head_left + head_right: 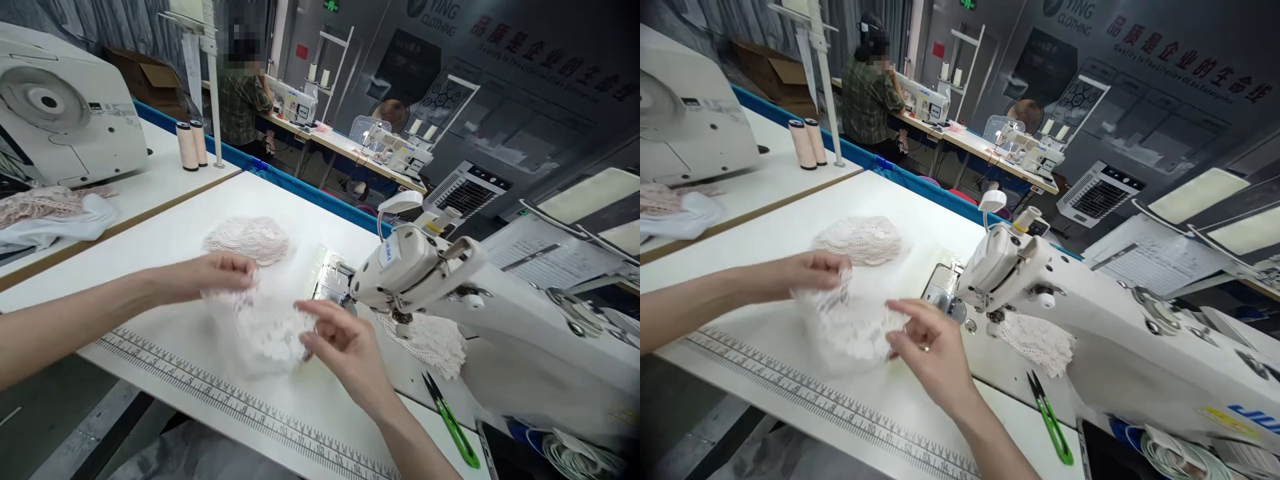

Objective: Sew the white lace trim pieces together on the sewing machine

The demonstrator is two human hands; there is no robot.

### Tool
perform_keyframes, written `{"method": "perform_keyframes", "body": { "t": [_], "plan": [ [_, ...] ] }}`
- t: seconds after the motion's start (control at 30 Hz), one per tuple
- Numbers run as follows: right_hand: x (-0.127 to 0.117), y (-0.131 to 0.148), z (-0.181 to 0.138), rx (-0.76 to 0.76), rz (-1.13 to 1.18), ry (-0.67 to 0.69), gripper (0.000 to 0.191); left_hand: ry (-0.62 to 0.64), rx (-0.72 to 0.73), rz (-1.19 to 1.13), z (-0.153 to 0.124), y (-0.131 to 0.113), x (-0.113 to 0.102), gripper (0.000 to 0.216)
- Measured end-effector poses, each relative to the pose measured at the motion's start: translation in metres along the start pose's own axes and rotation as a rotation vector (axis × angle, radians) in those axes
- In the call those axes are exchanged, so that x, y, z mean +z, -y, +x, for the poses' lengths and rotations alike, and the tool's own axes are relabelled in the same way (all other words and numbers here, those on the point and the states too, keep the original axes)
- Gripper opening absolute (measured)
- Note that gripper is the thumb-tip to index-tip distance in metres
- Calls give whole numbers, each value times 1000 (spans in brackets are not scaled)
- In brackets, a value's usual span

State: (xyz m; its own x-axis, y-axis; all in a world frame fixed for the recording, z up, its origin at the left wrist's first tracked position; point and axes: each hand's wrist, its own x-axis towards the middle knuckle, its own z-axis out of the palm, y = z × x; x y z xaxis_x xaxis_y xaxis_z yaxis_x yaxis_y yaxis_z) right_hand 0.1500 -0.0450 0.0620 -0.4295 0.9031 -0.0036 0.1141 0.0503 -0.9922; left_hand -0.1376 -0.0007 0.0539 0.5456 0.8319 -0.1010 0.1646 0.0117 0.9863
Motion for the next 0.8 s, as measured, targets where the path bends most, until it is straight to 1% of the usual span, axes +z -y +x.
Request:
{"method": "perform_keyframes", "body": {
  "t": [0.07,0.1,0.13,0.17,0.2,0.23,0.3,0.33,0.4,0.53,0.7,0.8],
  "plan": [
    [13,4,37,22,-10,-41,41,-174,18,24,10,-5,-30,36],
    [18,6,60,-8,-22,-82,44,-260,13,64,18,-9,-45,37],
    [21,5,83,-46,-33,-109,46,-393,-11,211,28,-12,-58,40],
    [23,3,106,-74,-35,-119,48,-448,-23,274,39,-13,-70,43],
    [24,0,128,-84,-40,-146,49,-475,-30,305,50,-14,-81,45],
    [24,-4,148,-57,-67,-158,51,-500,-43,342,60,-12,-89,47],
    [22,-14,178,1,-123,-177,55,-537,-62,418,76,-4,-100,48],
    [21,-19,187,18,-143,-175,58,-553,-70,462,82,2,-104,47],
    [19,-27,197,43,-180,-167,61,-587,-86,557,88,13,-107,41],
    [16,-34,199,72,-261,-161,63,-654,-118,757,88,27,-105,30],
    [15,-38,198,57,-376,-172,50,-682,-127,950,81,25,-95,34],
    [12,-37,182,7,-419,-204,55,-692,-72,1015,74,20,-86,37]
  ]
}}
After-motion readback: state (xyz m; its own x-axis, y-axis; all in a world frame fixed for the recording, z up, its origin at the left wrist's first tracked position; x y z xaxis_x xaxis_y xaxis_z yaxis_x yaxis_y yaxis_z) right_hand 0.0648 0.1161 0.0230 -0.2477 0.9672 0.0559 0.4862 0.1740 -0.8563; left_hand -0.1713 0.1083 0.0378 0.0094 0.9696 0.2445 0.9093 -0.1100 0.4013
